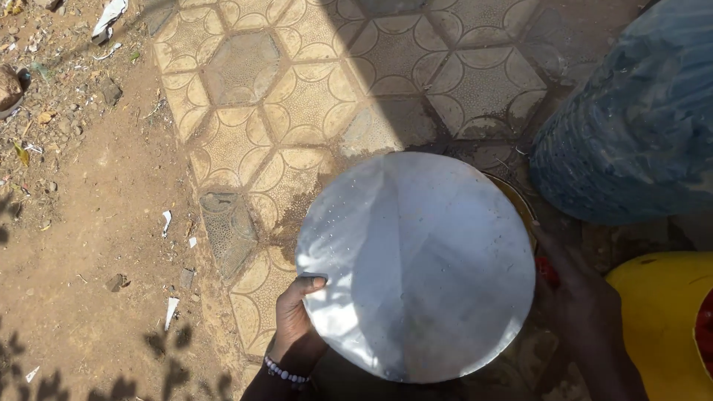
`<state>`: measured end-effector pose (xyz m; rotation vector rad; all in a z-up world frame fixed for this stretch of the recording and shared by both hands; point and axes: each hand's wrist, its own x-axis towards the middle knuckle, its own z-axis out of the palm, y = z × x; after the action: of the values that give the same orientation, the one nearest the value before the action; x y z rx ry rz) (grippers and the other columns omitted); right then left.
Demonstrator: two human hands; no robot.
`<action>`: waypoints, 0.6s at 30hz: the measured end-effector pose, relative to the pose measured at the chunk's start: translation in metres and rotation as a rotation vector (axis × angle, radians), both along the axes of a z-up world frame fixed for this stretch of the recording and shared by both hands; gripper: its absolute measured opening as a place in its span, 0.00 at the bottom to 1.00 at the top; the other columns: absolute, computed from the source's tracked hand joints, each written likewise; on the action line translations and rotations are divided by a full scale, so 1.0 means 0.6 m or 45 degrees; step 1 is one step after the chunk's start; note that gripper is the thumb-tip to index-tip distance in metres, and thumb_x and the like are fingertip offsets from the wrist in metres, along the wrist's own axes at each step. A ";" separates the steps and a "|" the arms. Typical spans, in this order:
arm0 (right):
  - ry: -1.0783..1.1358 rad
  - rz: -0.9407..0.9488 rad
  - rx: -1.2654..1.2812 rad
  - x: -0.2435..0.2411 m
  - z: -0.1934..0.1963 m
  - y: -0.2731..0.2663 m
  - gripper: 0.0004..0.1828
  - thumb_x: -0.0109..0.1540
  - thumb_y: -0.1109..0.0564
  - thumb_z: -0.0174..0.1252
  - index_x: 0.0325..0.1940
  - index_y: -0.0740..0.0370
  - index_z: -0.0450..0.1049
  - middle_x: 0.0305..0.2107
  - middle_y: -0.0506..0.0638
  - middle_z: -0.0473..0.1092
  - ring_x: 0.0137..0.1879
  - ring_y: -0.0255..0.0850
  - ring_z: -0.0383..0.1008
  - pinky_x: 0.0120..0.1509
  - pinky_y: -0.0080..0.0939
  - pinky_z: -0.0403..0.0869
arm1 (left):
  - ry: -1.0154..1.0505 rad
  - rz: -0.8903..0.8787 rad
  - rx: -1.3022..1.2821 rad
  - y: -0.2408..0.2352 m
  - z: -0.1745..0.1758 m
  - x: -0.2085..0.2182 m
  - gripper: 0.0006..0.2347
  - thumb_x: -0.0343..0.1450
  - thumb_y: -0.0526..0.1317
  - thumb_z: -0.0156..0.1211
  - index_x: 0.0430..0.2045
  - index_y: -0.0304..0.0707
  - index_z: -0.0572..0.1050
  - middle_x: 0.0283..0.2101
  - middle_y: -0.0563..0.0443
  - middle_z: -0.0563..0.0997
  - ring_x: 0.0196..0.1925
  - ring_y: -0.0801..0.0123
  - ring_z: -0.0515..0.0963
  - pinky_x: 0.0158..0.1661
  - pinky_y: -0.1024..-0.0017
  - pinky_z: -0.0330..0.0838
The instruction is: Washing a circular metal lid with a cloth and water in a bucket
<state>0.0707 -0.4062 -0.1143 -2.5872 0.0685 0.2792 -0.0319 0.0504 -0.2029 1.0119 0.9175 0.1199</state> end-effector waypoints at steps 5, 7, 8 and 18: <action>-0.047 -0.338 0.216 0.019 0.067 0.035 0.35 0.72 0.44 0.72 0.86 0.41 0.85 0.73 0.55 0.84 0.72 0.55 0.85 0.71 0.63 0.81 | -0.265 0.324 -0.192 0.044 0.167 0.031 0.03 0.60 0.30 0.71 0.21 0.38 0.87 0.29 0.49 0.88 0.38 0.43 0.93 0.45 0.44 0.90; -0.044 -0.223 0.275 0.042 0.060 0.069 0.28 0.73 0.45 0.70 0.79 0.41 0.88 0.69 0.51 0.84 0.73 0.50 0.83 0.74 0.57 0.79 | -0.281 0.356 -0.164 0.066 0.173 0.036 0.04 0.59 0.31 0.70 0.21 0.41 0.87 0.31 0.50 0.90 0.41 0.44 0.94 0.48 0.46 0.90; -0.041 -0.103 0.331 0.054 0.057 0.087 0.21 0.74 0.46 0.68 0.71 0.40 0.90 0.66 0.47 0.83 0.75 0.44 0.82 0.76 0.51 0.77 | -0.296 0.393 -0.137 0.078 0.176 0.039 0.05 0.57 0.32 0.70 0.20 0.44 0.87 0.34 0.50 0.91 0.43 0.44 0.95 0.51 0.47 0.91; 1.180 0.418 -0.531 0.233 -0.265 0.156 0.45 0.74 0.25 0.62 0.95 0.35 0.73 0.91 0.52 0.69 0.90 0.57 0.77 0.86 0.59 0.79 | -0.253 0.351 -0.278 0.077 0.136 0.005 0.06 0.57 0.28 0.70 0.22 0.40 0.86 0.32 0.50 0.90 0.44 0.47 0.92 0.56 0.45 0.88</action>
<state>0.2107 -0.3124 -0.2735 -2.6080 0.0309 1.7114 -0.0288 0.0963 -0.1215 0.6556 0.8627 0.3388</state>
